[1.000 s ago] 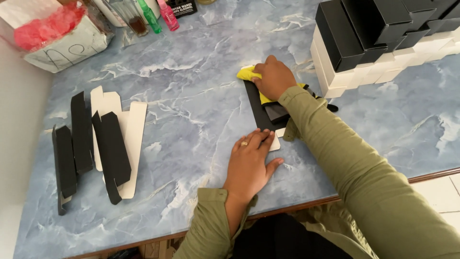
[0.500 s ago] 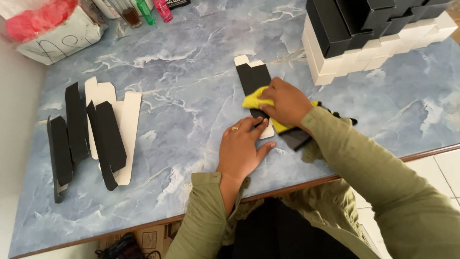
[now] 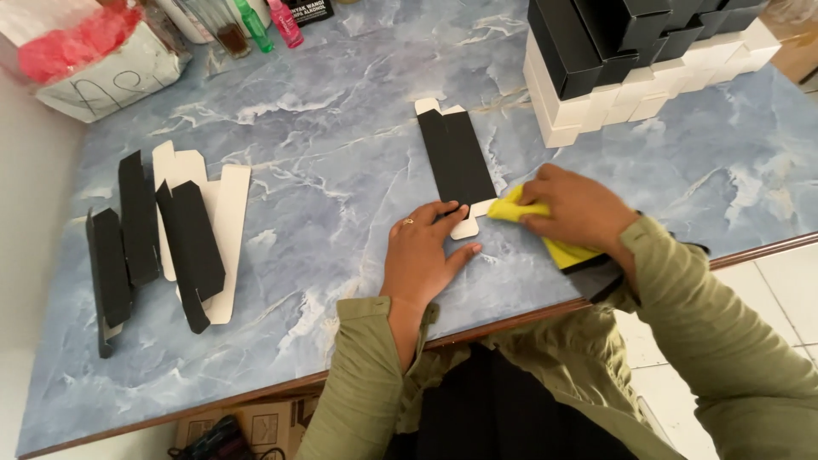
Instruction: Folding flat cardboard templates into perfume boxes and wiping them clean with a cloth.
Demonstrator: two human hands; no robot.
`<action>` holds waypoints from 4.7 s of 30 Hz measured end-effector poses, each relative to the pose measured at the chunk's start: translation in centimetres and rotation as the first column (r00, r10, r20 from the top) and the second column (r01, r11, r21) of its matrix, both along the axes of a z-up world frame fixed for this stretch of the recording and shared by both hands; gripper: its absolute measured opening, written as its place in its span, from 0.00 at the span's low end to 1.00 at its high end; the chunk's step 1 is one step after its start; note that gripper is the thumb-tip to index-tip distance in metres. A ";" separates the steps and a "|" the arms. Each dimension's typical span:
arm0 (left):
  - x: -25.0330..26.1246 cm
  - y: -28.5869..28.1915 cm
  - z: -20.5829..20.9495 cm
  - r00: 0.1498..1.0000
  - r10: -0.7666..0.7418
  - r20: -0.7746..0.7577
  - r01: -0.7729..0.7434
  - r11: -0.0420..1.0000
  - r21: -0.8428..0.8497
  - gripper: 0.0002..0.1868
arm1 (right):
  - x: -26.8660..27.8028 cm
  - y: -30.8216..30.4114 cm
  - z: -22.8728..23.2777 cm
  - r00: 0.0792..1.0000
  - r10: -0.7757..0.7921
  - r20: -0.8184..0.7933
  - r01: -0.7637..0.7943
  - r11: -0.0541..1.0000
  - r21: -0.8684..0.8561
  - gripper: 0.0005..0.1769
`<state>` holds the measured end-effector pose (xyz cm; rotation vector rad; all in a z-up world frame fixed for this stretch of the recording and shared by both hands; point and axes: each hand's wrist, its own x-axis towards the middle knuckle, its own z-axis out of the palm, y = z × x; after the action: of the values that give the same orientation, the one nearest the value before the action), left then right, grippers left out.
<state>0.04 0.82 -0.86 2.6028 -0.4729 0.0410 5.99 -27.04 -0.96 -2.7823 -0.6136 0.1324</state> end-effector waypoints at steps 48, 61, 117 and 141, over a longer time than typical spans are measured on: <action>9.1 0.2 -4.3 0.981 0.191 -0.034 -0.112 0.415 -0.903 0.37 | 5.1 12.4 3.3 0.949 -0.206 0.240 0.122 0.938 0.323 0.36; 6.4 -0.4 1.1 0.976 0.213 -0.036 -0.163 0.618 -0.769 0.30 | 6.9 11.3 -0.5 0.929 -0.230 -0.291 0.370 0.535 0.760 0.38; -2.8 29.2 -0.5 0.498 0.787 0.365 -0.826 0.558 -0.077 0.23 | 3.1 46.7 -4.8 0.858 0.267 0.439 -0.498 0.641 0.584 0.24; -3.6 21.4 1.0 0.400 0.159 0.903 -0.314 0.949 -0.029 0.11 | 3.6 35.7 -2.3 0.811 0.080 0.580 -0.535 0.503 0.679 0.21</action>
<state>-3.53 22.20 0.17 2.5394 -0.4288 1.6515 9.63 8.66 -3.25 -1.7070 -0.9946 -0.6537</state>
